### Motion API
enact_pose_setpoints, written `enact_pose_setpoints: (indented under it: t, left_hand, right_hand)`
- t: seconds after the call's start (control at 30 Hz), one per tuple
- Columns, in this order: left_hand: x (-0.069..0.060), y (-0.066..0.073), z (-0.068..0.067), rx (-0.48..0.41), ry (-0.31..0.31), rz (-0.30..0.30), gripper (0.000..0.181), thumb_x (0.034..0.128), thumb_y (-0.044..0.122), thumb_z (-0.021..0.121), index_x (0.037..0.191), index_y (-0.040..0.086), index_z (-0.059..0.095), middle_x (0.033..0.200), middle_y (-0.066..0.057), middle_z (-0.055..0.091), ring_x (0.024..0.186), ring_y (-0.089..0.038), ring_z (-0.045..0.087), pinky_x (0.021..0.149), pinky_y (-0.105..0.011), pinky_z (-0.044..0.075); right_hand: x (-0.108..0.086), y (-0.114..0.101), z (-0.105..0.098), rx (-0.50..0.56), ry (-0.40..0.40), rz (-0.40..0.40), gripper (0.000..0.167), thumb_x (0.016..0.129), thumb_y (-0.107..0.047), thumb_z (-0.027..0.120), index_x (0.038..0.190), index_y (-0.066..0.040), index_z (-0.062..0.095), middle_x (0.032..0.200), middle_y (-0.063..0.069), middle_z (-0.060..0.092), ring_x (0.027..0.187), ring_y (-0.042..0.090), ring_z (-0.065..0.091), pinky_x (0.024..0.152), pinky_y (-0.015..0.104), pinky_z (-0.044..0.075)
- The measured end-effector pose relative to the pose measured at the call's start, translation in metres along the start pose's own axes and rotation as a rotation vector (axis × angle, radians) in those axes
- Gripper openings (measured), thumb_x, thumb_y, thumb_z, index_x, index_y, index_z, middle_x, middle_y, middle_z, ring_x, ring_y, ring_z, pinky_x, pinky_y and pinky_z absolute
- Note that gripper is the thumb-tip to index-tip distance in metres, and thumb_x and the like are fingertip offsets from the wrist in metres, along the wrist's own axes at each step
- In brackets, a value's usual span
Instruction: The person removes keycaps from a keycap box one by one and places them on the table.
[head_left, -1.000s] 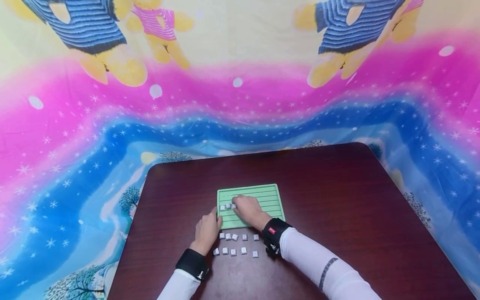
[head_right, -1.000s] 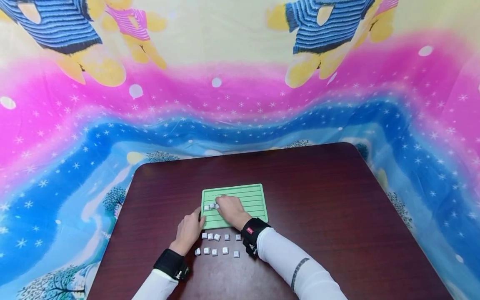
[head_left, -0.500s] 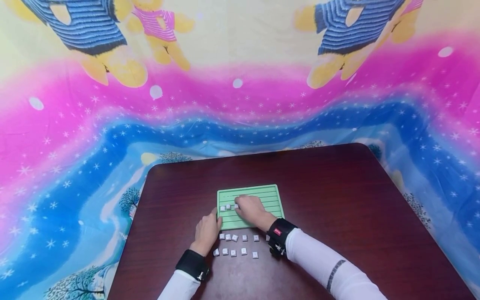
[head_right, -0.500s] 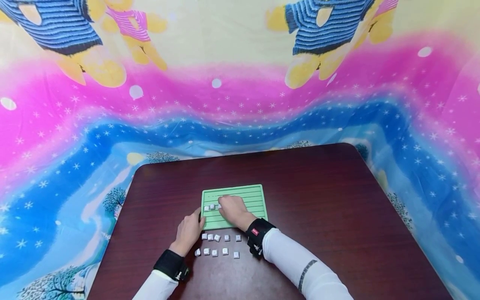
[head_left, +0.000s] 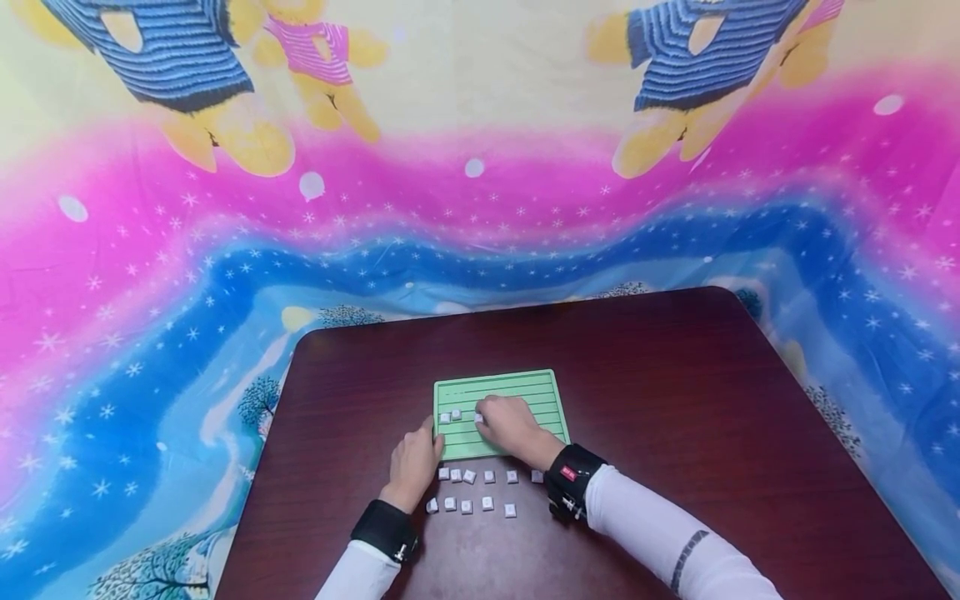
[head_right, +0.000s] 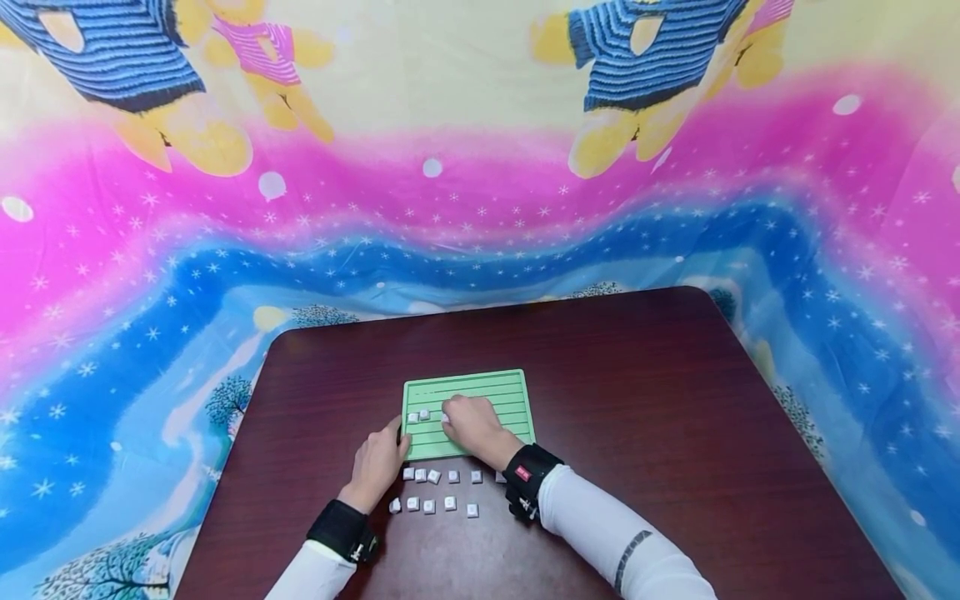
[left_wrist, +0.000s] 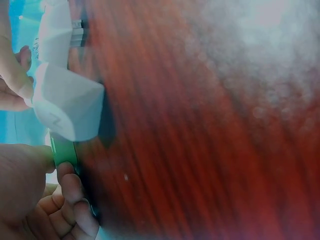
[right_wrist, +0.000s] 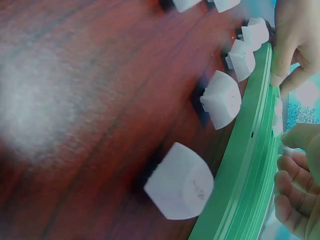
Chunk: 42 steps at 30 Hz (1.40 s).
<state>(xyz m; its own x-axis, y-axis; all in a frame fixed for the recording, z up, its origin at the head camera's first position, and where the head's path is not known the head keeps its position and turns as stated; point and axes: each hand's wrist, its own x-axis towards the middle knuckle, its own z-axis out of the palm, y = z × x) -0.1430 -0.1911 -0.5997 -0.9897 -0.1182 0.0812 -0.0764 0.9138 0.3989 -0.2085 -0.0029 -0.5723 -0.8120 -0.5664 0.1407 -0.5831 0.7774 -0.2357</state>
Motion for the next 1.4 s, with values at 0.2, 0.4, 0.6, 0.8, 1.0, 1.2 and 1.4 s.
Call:
enact_pose_setpoints:
  t: [0.2,0.4,0.6,0.8,1.0,1.2,1.4]
  left_hand:
    - [0.0,0.0,0.0,-0.003,-0.011,0.0,0.038,0.097,0.022,0.065,0.131,0.004,0.064,0.092,-0.022,0.075,0.068,-0.032,0.07,0.055,-0.044,0.05]
    - [0.0,-0.001,0.0,-0.012,-0.013,0.01,0.038,0.0976,0.022,0.064,0.131,0.004,0.064,0.085,-0.019,0.074,0.061,-0.027,0.066,0.051,-0.039,0.046]
    - [-0.001,0.0,-0.001,-0.007,-0.024,0.0,0.038,0.0972,0.021,0.064,0.131,0.004,0.064,0.087,-0.021,0.074,0.064,-0.03,0.068,0.053,-0.041,0.048]
    - [0.0,0.001,-0.001,-0.006,-0.024,0.001,0.036,0.0978,0.022,0.064,0.13,0.005,0.064,0.083,-0.018,0.074,0.062,-0.028,0.067,0.051,-0.039,0.046]
    - [0.0,0.001,-0.002,-0.005,-0.019,0.008,0.036,0.0977,0.022,0.064,0.129,0.004,0.064,0.08,-0.018,0.073,0.06,-0.027,0.065,0.05,-0.039,0.045]
    - [-0.001,0.001,-0.002,0.0,-0.005,0.014,0.036,0.0973,0.022,0.065,0.129,0.004,0.065,0.082,-0.019,0.073,0.061,-0.029,0.066,0.051,-0.04,0.047]
    - [0.0,0.001,-0.001,0.004,-0.014,0.006,0.038,0.0976,0.022,0.064,0.131,0.004,0.064,0.084,-0.019,0.074,0.062,-0.029,0.067,0.053,-0.041,0.048]
  right_hand:
    - [-0.008,0.001,-0.001,0.024,0.019,0.004,0.006,0.088,-0.02,0.069,0.083,-0.017,0.07,0.074,-0.005,0.065,0.059,0.008,0.055,0.05,0.026,0.042]
    - [-0.016,0.0,-0.009,0.033,0.06,-0.01,0.005,0.087,-0.018,0.069,0.082,-0.018,0.07,0.071,-0.007,0.062,0.057,0.006,0.051,0.048,0.024,0.038]
    - [-0.024,-0.002,-0.015,0.055,0.066,-0.024,0.003,0.088,-0.017,0.07,0.086,-0.015,0.072,0.072,-0.007,0.063,0.056,0.004,0.047,0.046,0.022,0.035]
    - [-0.03,-0.003,-0.019,0.046,0.079,-0.029,0.006,0.089,-0.02,0.071,0.091,-0.016,0.074,0.077,-0.007,0.067,0.059,0.004,0.055,0.047,0.022,0.039]
    - [-0.036,-0.001,-0.023,0.031,0.078,-0.036,0.01,0.088,-0.021,0.071,0.095,-0.017,0.076,0.085,-0.006,0.073,0.068,0.007,0.065,0.051,0.021,0.043]
    - [-0.042,-0.001,-0.025,0.023,0.092,-0.052,0.01,0.088,-0.024,0.072,0.096,-0.017,0.075,0.085,-0.006,0.073,0.066,0.006,0.065,0.05,0.02,0.042]
    - [-0.048,-0.002,-0.027,0.021,0.098,-0.054,0.007,0.088,-0.023,0.071,0.093,-0.019,0.074,0.081,-0.008,0.07,0.064,0.005,0.062,0.048,0.02,0.038]
